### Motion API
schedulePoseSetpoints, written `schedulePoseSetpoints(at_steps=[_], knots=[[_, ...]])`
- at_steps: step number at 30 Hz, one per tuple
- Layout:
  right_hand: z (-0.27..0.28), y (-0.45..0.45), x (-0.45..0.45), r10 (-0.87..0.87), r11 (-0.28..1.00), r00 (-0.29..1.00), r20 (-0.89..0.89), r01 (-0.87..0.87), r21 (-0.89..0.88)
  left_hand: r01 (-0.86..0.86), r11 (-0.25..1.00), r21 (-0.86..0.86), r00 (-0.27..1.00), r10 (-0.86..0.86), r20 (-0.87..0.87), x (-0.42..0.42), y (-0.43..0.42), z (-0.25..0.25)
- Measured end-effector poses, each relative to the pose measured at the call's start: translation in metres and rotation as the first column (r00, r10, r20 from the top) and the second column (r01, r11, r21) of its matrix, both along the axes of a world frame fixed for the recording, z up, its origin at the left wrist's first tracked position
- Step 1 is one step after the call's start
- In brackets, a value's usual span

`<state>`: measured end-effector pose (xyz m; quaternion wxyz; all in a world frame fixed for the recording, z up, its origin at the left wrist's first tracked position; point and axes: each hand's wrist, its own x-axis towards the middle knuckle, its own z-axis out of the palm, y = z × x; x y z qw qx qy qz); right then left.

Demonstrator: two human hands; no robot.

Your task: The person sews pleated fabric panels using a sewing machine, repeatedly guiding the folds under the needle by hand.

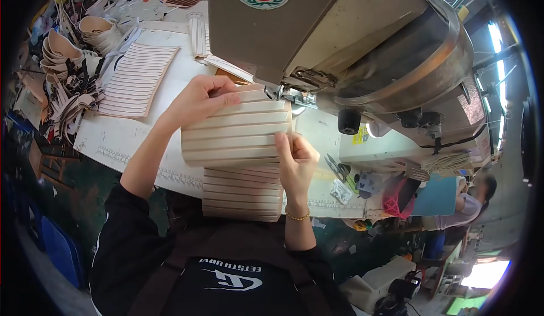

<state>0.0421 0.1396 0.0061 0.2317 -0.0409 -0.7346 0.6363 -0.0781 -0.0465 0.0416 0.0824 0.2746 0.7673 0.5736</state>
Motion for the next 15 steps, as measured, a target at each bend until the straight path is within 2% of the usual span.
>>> schedulePoseSetpoints(at_steps=[1, 2, 6, 7, 8, 9, 11, 14, 15], knots=[[-0.001, -0.001, 0.001, -0.019, 0.992, 1.000, -0.022, 0.022, 0.128, 0.009, 1.000, -0.018, 0.997, -0.011, -0.083, -0.005, 0.000, -0.001], [-0.001, -0.003, 0.002, -0.017, 0.991, 1.000, -0.022, 0.020, 0.129, 0.008, 1.000, -0.016, 0.997, -0.009, -0.083, -0.009, 0.000, -0.003], [0.004, -0.008, 0.006, -0.072, 0.962, 0.995, 0.063, 0.053, 0.268, 0.103, 0.994, 0.043, 0.995, -0.103, -0.003, -0.024, 0.002, -0.011], [0.005, -0.006, 0.010, -0.073, 0.962, 0.995, 0.065, 0.054, 0.266, 0.174, 0.977, 0.124, 0.981, -0.182, 0.060, -0.021, -0.003, -0.014], [0.007, -0.001, 0.014, -0.102, 0.923, 0.993, -0.056, 0.116, 0.368, 0.238, 0.949, 0.208, 0.957, -0.265, 0.118, -0.015, -0.008, -0.019], [0.009, 0.004, 0.019, -0.118, 0.870, 0.977, -0.177, 0.187, 0.457, 0.241, 0.949, 0.204, 0.956, -0.269, 0.121, -0.003, -0.007, -0.017], [0.008, 0.009, 0.028, -0.104, 0.731, 0.906, -0.410, 0.349, 0.586, 0.272, 0.940, 0.205, 0.890, -0.327, 0.318, 0.033, -0.001, -0.011], [-0.021, -0.001, 0.048, -0.111, 0.678, 0.914, -0.389, 0.356, 0.643, 0.222, 0.932, 0.286, 0.855, -0.327, 0.403, 0.066, 0.022, -0.021], [-0.033, -0.004, 0.055, -0.115, 0.649, 0.916, -0.383, 0.361, 0.670, 0.144, 0.924, 0.354, 0.835, -0.305, 0.458, 0.072, 0.028, -0.022]])
